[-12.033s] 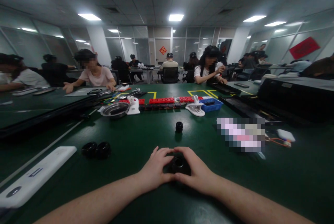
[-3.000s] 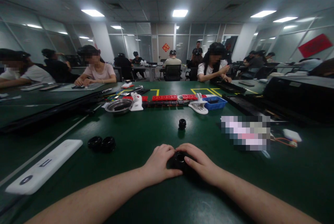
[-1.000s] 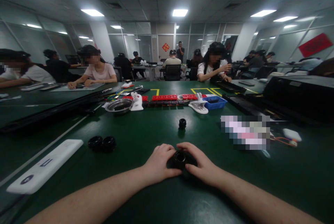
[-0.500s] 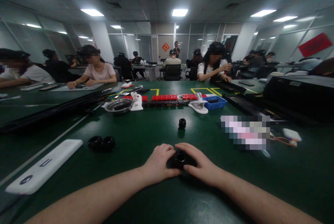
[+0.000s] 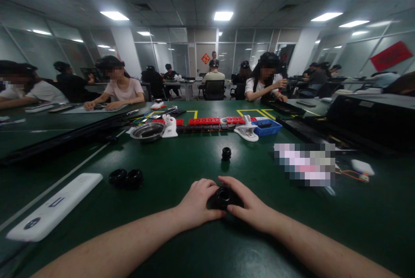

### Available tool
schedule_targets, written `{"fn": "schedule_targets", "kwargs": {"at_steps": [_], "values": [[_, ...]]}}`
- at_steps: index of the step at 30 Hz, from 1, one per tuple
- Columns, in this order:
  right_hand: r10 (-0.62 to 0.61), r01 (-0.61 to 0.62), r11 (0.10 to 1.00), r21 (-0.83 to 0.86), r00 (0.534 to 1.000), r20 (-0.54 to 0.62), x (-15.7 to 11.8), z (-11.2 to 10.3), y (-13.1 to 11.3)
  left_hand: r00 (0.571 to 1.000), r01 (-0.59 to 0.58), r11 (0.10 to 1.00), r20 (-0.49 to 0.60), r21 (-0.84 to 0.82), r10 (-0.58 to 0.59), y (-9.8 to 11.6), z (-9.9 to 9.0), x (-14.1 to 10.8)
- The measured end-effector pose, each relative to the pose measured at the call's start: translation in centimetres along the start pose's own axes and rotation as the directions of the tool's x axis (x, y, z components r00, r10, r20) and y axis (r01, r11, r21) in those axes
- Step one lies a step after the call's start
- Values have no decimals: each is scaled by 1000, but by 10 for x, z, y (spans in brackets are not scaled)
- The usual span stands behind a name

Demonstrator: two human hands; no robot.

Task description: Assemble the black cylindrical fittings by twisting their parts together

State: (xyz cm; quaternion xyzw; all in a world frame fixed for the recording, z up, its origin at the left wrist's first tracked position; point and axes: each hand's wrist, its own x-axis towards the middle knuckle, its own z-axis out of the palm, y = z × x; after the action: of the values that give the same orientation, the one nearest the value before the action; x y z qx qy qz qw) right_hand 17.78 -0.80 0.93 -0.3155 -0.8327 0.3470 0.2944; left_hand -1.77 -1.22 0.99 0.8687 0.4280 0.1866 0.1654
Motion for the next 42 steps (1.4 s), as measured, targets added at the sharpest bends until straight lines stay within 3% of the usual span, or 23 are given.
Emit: {"fn": "schedule_targets", "kwargs": {"at_steps": [3,6,11,14,19,23,30,37,42], "values": [[53,-55,998,-20,996,-72,1,2,-1,1000,-2,1000,14,-3,2,1,-1,0],[31,-39,997,-65,992,-120,4,1,-5,1000,-1,1000,11,1,1,2,-1,0],[-44,44,999,-24,999,2,3,-3,-6,1000,8,1000,8,-1,-8,0,0,0],[-26,26,1000,-8,999,24,0,-2,-2,1000,3,1000,9,1,-3,0,0,0],[40,-42,999,-19,995,-91,0,1,-1,1000,2,1000,17,-6,-2,2,-2,0],[6,-21,996,-89,987,-161,3,1,-4,1000,2,1000,14,-2,-2,3,-2,0],[-86,85,996,-35,996,-27,2,-3,-8,1000,15,1000,12,-7,-15,-1,0,0],[8,-16,998,-57,992,-129,1,2,-3,1000,0,1000,4,-7,0,0,0,0],[-27,19,997,-79,994,-101,4,-1,-5,1000,4,1000,3,5,-4,0,1,1]]}}
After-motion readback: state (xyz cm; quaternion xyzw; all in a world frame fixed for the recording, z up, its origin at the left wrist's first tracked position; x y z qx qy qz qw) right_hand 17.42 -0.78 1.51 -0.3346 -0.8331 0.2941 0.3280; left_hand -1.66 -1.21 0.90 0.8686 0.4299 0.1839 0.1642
